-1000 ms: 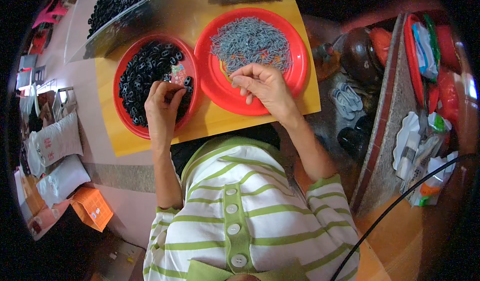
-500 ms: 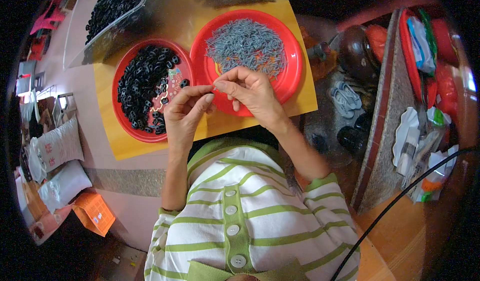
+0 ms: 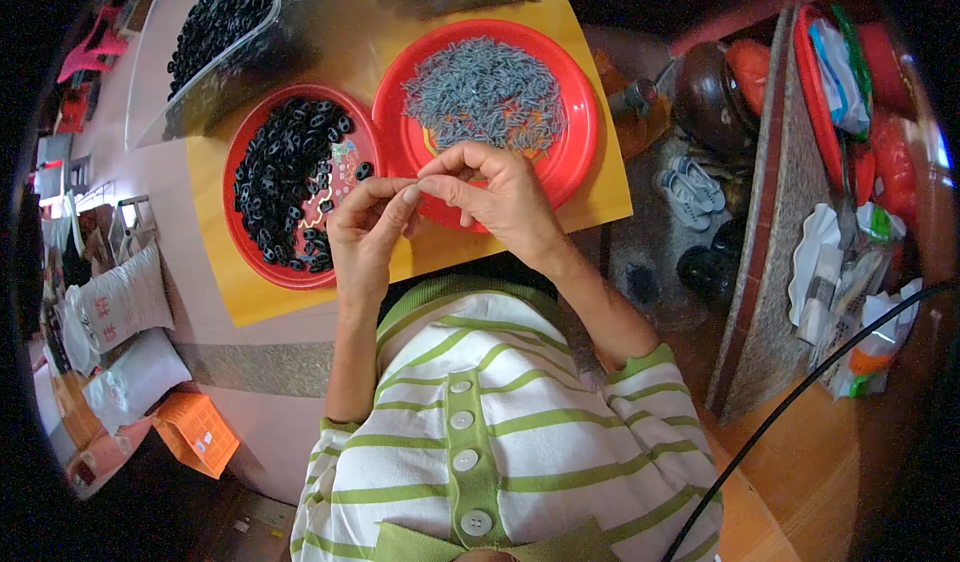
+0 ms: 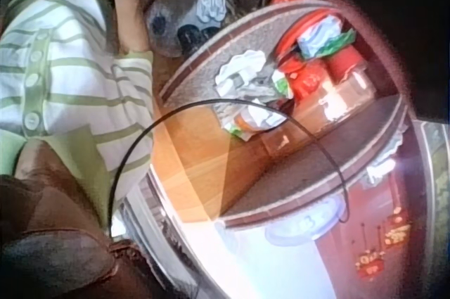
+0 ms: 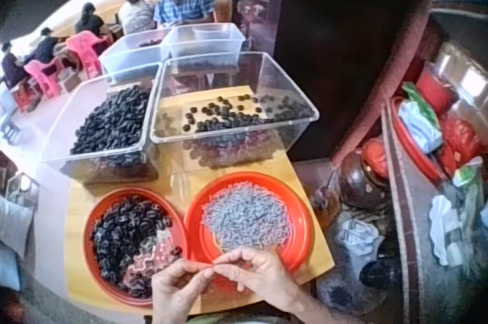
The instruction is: The person sits at a table and repeatedly picks up small black plastic rings and grey metal pins from red trays. They insert the pins into the rings by hand and place the assembled units into a clear plastic container.
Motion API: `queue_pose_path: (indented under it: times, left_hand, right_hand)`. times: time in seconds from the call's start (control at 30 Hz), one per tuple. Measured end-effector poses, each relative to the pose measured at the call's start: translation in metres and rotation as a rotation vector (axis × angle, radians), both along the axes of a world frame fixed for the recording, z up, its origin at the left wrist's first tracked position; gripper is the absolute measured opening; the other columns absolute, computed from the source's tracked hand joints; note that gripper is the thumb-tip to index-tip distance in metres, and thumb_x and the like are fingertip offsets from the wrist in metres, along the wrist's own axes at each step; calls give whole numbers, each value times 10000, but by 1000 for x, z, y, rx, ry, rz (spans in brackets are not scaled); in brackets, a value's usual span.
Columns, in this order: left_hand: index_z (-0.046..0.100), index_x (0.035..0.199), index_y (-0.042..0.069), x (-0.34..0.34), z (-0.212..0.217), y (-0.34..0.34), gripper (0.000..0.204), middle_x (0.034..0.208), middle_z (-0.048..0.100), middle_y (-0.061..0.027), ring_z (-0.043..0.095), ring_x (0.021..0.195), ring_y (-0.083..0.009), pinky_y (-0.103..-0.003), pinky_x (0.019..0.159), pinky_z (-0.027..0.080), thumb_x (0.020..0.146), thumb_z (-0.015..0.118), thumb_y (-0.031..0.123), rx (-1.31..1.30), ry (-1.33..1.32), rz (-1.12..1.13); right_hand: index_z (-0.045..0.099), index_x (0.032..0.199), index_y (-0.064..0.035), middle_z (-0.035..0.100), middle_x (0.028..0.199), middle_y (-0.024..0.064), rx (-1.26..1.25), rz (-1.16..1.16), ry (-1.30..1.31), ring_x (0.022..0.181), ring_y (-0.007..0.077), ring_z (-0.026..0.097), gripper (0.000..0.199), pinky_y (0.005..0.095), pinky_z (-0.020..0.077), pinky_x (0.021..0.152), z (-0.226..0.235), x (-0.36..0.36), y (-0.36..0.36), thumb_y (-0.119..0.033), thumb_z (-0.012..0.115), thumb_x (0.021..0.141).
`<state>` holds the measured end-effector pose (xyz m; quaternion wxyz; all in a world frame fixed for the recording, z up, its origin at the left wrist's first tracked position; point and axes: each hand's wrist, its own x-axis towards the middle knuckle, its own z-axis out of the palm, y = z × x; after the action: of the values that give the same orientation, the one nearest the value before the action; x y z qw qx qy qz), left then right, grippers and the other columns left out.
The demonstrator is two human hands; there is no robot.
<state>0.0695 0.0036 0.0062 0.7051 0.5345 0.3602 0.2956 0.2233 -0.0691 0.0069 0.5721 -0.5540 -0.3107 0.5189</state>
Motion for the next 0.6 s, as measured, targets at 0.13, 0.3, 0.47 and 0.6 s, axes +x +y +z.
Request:
queue_pose_path:
  times: [0.13, 0.3, 0.47, 0.6]
  left_hand:
    - [649, 918, -20, 3, -2, 1, 88, 763, 624, -7, 549, 641, -39, -180, 562, 431, 863, 650, 49, 72, 53, 12]
    - [650, 926, -13, 6, -5, 2, 87, 786, 630, -8, 558, 648, -43, -182, 579, 442, 864, 645, 46, 136, 90, 56]
    - [649, 939, -10, 4, -1, 3, 101, 814, 646, -21, 585, 665, -67, -194, 600, 468, 867, 644, 61, -62, 8, 73]
    - [647, 940, -20, 0, -5, 2, 109, 825, 651, -40, 593, 674, -79, -204, 607, 475, 871, 637, 64, -148, -55, 33]
  right_hand:
    - [643, 940, -29, 613, 776, -12, -36, -2, -45, 643, 20, 526, 125, 171, 433, 514, 2, 0, -1, -136, 643, 874]
    - [620, 898, -19, 572, 778, -19, -11, -73, -170, 610, 24, 479, 56, 157, 411, 536, 0, -4, 1, -65, 628, 868]
    - [625, 896, -12, 596, 805, 15, -27, 33, -676, 657, 67, 521, 75, 201, 436, 574, -3, 3, 1, -48, 643, 833]
    - [637, 919, -18, 626, 821, 63, 69, -47, -553, 707, 126, 596, 103, 252, 467, 599, 2, -5, 2, -55, 650, 824]
